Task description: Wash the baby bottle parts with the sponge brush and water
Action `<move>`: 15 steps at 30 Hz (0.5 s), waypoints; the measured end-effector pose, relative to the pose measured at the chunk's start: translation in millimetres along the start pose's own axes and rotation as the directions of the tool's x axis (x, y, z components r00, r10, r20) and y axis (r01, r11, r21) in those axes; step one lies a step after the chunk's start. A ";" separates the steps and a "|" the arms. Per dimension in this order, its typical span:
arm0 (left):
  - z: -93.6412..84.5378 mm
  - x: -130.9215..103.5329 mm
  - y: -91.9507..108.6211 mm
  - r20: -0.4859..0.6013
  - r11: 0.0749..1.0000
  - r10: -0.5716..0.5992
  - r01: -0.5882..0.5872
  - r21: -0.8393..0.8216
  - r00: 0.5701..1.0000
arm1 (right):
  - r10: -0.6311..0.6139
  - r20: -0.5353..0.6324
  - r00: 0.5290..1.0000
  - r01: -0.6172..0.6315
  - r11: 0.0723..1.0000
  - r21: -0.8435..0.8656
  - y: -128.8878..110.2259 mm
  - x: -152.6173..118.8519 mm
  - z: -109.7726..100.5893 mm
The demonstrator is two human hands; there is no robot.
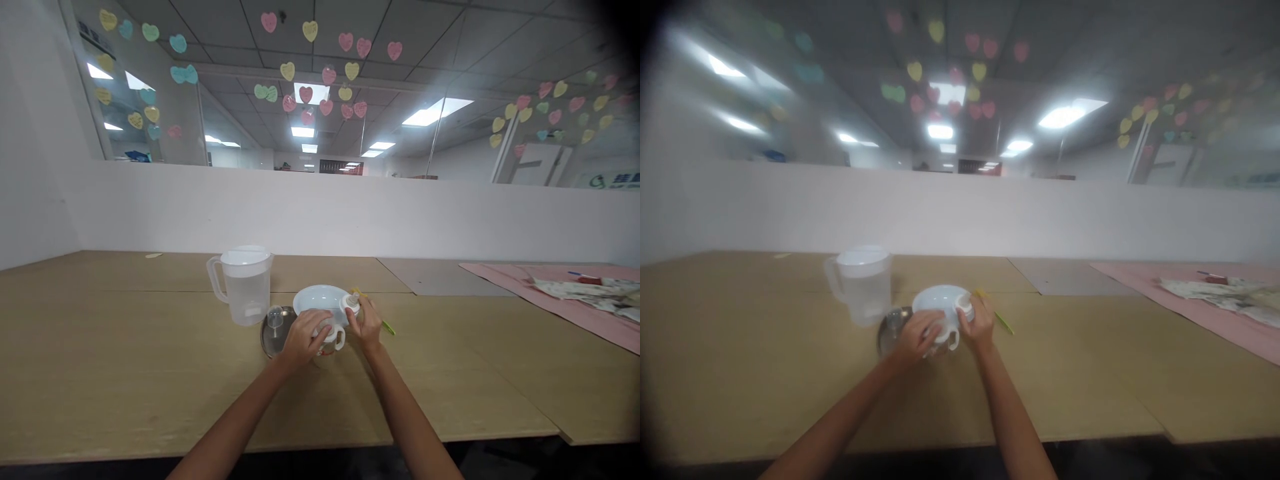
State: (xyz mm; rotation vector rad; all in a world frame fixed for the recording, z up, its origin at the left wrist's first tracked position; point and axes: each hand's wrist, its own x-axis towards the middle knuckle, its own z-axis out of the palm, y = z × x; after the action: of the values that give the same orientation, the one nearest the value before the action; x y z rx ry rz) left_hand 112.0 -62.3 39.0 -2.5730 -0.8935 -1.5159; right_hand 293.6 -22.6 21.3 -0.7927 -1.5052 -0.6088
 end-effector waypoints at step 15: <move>12.6 -10.8 -1.1 -0.087 0.979 -0.190 0.182 -0.094 0.978 | -0.005 0.126 0.992 -0.024 0.973 0.230 -26.2 -16.9 11.1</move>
State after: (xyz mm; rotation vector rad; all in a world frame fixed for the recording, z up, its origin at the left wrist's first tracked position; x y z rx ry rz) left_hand 117.6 -62.6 23.4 -2.5096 -1.1096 -1.7459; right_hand 266.2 -32.4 5.6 -0.6671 -1.6521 -0.3730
